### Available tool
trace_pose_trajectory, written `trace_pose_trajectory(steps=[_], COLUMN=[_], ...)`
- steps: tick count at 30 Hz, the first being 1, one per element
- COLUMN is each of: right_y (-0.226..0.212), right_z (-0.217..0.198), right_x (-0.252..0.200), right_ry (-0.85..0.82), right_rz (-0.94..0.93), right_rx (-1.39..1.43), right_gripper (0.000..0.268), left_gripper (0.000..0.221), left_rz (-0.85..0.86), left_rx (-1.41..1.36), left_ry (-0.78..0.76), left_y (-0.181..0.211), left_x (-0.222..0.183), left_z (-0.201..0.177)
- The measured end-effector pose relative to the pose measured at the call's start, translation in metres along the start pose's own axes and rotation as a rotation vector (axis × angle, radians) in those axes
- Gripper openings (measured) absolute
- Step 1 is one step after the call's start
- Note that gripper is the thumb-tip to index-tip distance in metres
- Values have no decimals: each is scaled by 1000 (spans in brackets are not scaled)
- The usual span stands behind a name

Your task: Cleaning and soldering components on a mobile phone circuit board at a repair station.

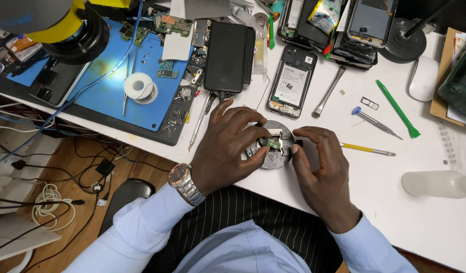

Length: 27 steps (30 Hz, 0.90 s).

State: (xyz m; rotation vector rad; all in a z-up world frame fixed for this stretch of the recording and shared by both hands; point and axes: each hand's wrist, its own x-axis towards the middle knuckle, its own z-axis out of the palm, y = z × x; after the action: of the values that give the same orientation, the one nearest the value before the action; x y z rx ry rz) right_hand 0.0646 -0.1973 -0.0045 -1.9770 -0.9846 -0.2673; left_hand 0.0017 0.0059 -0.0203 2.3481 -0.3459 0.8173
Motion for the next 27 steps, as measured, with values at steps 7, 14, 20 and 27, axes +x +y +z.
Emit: trace_pose_trajectory(steps=[7, 14, 20, 27], right_y=[10, 18, 23, 26], right_z=[-2, -9, -13, -13], right_x=[-2, -1, -1, -7], right_ry=[-25, -152, -253, -349], right_rz=[55, 23, 6, 27], right_rx=[-59, -242, -434, -530], right_gripper=[19, 13, 21, 29], left_gripper=[18, 18, 19, 19], left_rz=[-64, -95, -106, -112], left_rx=[-47, -43, -92, -108], left_ry=[-41, -74, -89, -99], left_y=[-3, -4, -8, -7], left_x=[-2, 0, -1, -1], left_z=[2, 4, 7, 5])
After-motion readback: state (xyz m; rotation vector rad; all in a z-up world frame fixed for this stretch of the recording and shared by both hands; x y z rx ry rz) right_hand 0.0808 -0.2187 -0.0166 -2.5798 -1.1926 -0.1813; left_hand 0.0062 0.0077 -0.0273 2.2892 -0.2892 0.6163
